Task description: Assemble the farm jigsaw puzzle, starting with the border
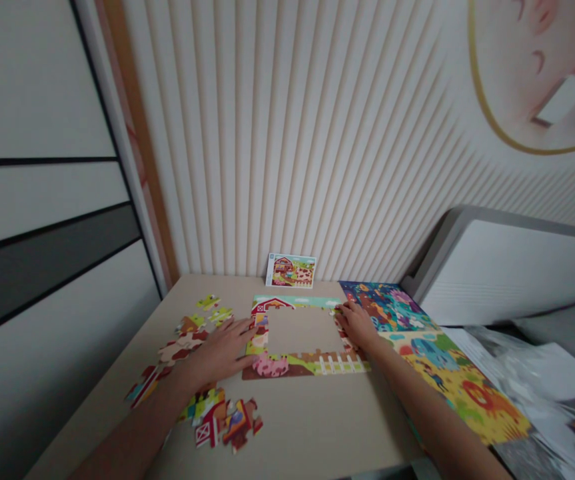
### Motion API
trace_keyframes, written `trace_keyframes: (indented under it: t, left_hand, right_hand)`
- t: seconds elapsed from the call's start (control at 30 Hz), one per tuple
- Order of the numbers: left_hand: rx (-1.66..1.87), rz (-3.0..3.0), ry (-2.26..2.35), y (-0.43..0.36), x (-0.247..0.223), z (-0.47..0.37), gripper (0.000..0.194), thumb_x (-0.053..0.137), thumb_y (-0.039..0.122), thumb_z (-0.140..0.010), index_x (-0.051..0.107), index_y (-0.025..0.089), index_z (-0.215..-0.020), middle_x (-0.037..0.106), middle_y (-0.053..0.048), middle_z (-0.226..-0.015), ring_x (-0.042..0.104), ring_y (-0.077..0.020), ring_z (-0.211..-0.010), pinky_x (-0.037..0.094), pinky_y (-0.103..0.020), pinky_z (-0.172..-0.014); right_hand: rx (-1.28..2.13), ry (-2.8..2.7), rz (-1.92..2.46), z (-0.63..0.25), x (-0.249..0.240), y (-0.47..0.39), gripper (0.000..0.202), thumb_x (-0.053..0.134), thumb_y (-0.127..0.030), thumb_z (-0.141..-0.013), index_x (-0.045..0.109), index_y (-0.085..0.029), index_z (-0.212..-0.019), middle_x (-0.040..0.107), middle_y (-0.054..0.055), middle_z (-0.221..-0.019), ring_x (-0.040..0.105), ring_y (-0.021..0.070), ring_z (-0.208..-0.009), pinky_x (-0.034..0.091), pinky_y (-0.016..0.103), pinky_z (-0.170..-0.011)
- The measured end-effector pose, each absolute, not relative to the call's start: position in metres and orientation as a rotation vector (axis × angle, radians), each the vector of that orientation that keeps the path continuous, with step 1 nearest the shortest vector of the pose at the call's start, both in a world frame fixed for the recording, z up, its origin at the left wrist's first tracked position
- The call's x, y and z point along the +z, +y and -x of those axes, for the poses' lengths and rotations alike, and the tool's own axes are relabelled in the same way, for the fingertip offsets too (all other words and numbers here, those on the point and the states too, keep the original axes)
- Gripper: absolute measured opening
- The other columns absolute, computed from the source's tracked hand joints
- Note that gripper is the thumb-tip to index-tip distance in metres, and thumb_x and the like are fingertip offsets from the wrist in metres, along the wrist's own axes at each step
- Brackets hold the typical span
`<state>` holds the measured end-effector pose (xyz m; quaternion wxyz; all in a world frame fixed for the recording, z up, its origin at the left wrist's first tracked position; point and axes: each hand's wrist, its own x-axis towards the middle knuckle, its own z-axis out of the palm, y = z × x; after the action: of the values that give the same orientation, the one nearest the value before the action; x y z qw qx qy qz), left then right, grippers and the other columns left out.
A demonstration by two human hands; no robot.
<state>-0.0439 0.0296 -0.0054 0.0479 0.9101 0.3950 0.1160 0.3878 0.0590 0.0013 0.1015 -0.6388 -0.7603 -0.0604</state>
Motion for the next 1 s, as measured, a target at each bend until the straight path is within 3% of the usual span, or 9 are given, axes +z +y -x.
trace_keyframes:
  t: [0.13, 0.3, 0.4, 0.53, 0.7, 0.87, 1.0]
  left_hand:
    - [0.378, -2.763, 1.196, 0.029, -0.005, 0.044, 0.061, 0.054, 0.057, -0.092, 0.048, 0.032, -0.146, 0.048, -0.009, -0.151, 0.040, -0.0285, -0.141, 0.023, -0.046, -0.120]
    - [0.368, -2.755, 1.201, 0.027, -0.003, 0.045, 0.062, 0.053, 0.059, -0.093, 0.045, 0.033, -0.148, 0.044, -0.008, -0.155, 0.038, -0.0285, -0.143, 0.021, -0.048, -0.120]
    - [0.360, -2.759, 1.197, 0.026, -0.002, 0.045, 0.062, 0.052, 0.058, -0.093, 0.044, 0.033, -0.149, 0.043, -0.008, -0.155, 0.037, -0.0280, -0.144, 0.020, -0.048, -0.121]
    - [0.348, -2.757, 1.199, 0.026, -0.001, 0.045, 0.062, 0.052, 0.058, -0.093, 0.044, 0.033, -0.149, 0.043, -0.008, -0.156, 0.036, -0.0276, -0.144, 0.020, -0.048, -0.121]
    - [0.345, -2.755, 1.209, 0.027, -0.002, 0.044, 0.060, 0.052, 0.057, -0.094, 0.046, 0.031, -0.147, 0.045, -0.010, -0.153, 0.040, -0.0287, -0.141, 0.021, -0.049, -0.121]
    - [0.384, -2.769, 1.188, 0.029, -0.005, 0.045, 0.059, 0.052, 0.058, -0.093, 0.050, 0.030, -0.145, 0.047, -0.010, -0.152, 0.041, -0.0297, -0.140, 0.022, -0.050, -0.121]
    - [0.432, -2.800, 1.188, 0.032, -0.008, 0.048, 0.067, 0.050, 0.063, -0.093, 0.044, 0.027, -0.149, 0.042, -0.011, -0.156, 0.037, -0.0310, -0.143, 0.024, -0.051, -0.120]
  right_hand:
    - [-0.157, -2.237, 1.871, -0.391, 0.002, 0.059, 0.036, 0.040, -0.029, -0.101, 0.071, -0.022, -0.118, 0.067, 0.009, -0.123, 0.062, 0.0212, -0.110, 0.045, 0.030, -0.099]
    - [-0.172, -2.195, 1.865, -0.400, 0.010, 0.059, 0.039, 0.038, -0.024, -0.100, 0.069, -0.020, -0.123, 0.065, 0.011, -0.129, 0.059, 0.0238, -0.117, 0.042, 0.034, -0.103]
    - [-0.140, -2.243, 1.831, -0.405, 0.013, 0.054, 0.033, 0.046, -0.026, -0.097, 0.071, -0.023, -0.118, 0.069, 0.009, -0.122, 0.061, 0.0232, -0.113, 0.043, 0.033, -0.101]
    - [-0.142, -2.255, 1.790, -0.408, 0.015, 0.044, 0.036, 0.043, -0.027, -0.098, 0.069, -0.020, -0.122, 0.065, 0.011, -0.128, 0.059, 0.0244, -0.118, 0.041, 0.036, -0.103]
    - [-0.076, -2.350, 1.705, -0.405, 0.019, 0.024, 0.033, 0.044, -0.029, -0.099, 0.071, -0.025, -0.117, 0.068, 0.006, -0.124, 0.061, 0.0219, -0.112, 0.044, 0.033, -0.100]
    - [0.001, -2.362, 1.614, -0.399, 0.027, 0.002, 0.038, 0.040, -0.030, -0.100, 0.065, -0.025, -0.129, 0.064, 0.009, -0.131, 0.059, 0.0243, -0.116, 0.044, 0.038, -0.102]
    - [0.083, -2.393, 1.615, -0.398, 0.032, -0.010, 0.037, 0.041, -0.036, -0.101, 0.067, -0.027, -0.126, 0.063, 0.008, -0.135, 0.055, 0.0261, -0.125, 0.042, 0.042, -0.106]
